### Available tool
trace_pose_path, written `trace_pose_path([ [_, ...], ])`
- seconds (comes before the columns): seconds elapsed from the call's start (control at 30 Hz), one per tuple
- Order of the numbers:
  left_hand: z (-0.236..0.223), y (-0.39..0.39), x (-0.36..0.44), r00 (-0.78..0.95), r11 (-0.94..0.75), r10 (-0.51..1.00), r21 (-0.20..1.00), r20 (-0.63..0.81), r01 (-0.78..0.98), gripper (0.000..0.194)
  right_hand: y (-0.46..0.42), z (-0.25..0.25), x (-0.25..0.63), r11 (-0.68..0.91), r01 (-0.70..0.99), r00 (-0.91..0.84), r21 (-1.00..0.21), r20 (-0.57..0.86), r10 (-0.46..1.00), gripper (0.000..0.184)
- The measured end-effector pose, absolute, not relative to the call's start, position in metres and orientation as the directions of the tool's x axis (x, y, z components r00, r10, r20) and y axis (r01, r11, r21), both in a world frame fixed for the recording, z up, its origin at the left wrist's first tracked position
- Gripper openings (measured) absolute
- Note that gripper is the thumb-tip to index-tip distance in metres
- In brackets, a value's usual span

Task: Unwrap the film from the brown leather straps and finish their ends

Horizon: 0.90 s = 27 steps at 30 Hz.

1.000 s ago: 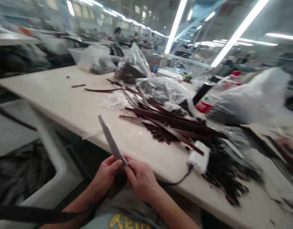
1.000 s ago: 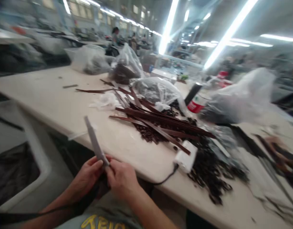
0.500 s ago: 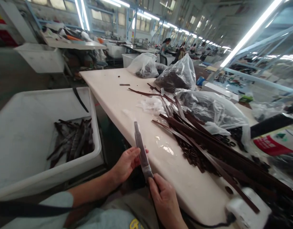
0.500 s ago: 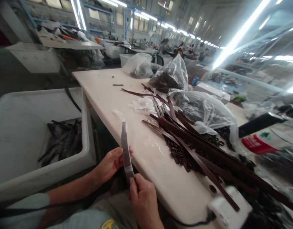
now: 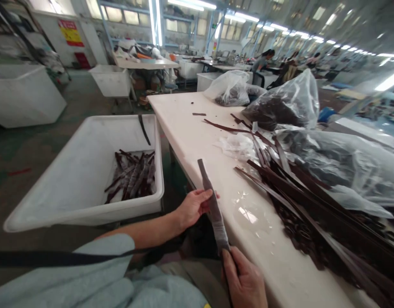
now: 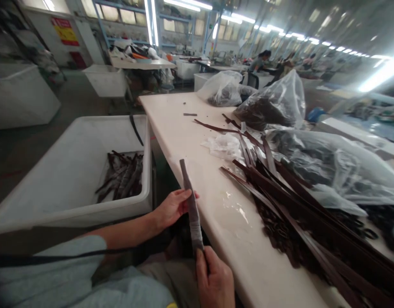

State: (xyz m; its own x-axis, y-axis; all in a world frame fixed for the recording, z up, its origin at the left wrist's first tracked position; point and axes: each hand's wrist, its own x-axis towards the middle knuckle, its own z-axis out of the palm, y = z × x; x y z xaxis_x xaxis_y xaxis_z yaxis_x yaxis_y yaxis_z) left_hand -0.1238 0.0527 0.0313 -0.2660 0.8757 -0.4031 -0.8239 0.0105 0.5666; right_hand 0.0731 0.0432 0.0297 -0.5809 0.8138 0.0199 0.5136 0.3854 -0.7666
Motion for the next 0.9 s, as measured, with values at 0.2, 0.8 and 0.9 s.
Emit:
trace_pose_path([
  [0.2,0.022,0.04,-0.106,-0.166,0.094,0.893,0.534,-0.419,-0.84,0.04,0.047,0.016,0.079,0.412,0.512,-0.596,-0.754,0.034,0.803,0.042],
  [0.8,0.023,0.053,-0.125,-0.339,-0.043,0.861,0.61,-0.378,-0.791,0.043,0.035,0.0,0.086,0.443,0.51,-0.538,-0.737,0.129,0.833,0.04],
  [0.9,0.02,0.055,-0.123,-0.287,0.048,0.851,0.609,-0.44,-0.792,0.041,0.034,-0.002,0.083,0.433,0.522,-0.526,-0.735,0.123,0.841,0.04],
])
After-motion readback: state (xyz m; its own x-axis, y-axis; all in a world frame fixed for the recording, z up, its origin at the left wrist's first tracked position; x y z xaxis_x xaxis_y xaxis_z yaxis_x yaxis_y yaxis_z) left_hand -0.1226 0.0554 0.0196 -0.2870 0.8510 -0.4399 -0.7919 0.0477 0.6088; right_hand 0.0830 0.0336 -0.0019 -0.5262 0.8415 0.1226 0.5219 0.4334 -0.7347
